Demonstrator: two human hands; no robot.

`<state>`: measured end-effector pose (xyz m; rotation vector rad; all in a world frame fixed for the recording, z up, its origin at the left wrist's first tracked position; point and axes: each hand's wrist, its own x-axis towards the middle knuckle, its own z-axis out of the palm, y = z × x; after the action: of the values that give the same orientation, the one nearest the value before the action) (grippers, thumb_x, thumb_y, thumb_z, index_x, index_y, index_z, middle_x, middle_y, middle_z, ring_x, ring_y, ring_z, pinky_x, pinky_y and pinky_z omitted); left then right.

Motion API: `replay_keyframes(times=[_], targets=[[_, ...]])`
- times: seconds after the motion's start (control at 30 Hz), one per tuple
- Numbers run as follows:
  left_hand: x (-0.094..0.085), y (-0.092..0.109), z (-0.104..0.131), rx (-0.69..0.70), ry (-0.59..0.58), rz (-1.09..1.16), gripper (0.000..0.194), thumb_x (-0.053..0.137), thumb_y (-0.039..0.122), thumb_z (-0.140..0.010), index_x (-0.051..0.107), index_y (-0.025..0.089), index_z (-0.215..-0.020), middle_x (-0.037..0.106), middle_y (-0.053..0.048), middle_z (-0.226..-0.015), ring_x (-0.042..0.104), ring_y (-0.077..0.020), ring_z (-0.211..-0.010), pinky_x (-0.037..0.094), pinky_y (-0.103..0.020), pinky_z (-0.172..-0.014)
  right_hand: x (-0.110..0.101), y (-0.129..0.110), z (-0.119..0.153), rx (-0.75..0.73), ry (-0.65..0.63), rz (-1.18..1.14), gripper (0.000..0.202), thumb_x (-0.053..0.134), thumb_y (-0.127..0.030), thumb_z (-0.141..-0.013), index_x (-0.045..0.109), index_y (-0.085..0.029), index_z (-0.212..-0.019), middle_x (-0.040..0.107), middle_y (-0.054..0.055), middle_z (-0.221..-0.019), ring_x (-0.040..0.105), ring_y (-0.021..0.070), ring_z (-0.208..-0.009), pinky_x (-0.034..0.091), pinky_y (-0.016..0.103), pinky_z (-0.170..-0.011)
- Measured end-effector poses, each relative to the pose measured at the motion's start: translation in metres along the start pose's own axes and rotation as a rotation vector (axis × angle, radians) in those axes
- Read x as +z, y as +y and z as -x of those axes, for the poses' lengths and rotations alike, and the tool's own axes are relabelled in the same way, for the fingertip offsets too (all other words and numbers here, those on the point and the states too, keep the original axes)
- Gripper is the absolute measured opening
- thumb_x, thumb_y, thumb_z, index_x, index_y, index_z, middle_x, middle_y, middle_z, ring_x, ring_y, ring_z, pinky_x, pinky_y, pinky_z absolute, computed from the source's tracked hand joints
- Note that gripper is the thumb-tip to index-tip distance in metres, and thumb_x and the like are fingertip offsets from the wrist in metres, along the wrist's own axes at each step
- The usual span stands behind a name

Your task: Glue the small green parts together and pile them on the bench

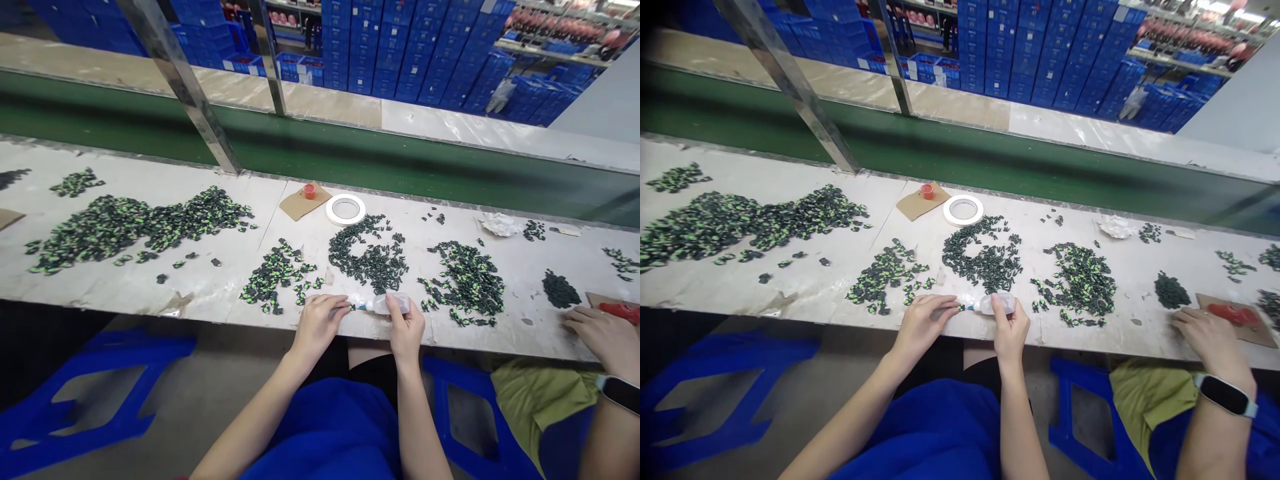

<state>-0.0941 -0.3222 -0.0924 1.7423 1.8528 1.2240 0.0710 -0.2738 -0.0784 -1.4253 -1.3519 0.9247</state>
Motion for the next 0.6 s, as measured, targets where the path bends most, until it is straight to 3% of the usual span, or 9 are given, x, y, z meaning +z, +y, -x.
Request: replay_keyframes(times=[0.6], targets=[[0.0024,-0.0025,0.0007,-0.002,0.012,-0.016,0.01,0.067,0.016,-0.08,0.068,0.022,-0.088,0.077,-0.001,-0.083,0.072,-0.0217,-0.081,0.049,-0.037,-0.079,0.0035,-0.0024,0.0007,0.012,0.025,-0.019,0.037,0.062,-0.051,-0.076,0.06,-0.015,-0.066,0.059,-0.001,-0.059,0.051,0.014,-0.059,0.039,0.025,-0.057]])
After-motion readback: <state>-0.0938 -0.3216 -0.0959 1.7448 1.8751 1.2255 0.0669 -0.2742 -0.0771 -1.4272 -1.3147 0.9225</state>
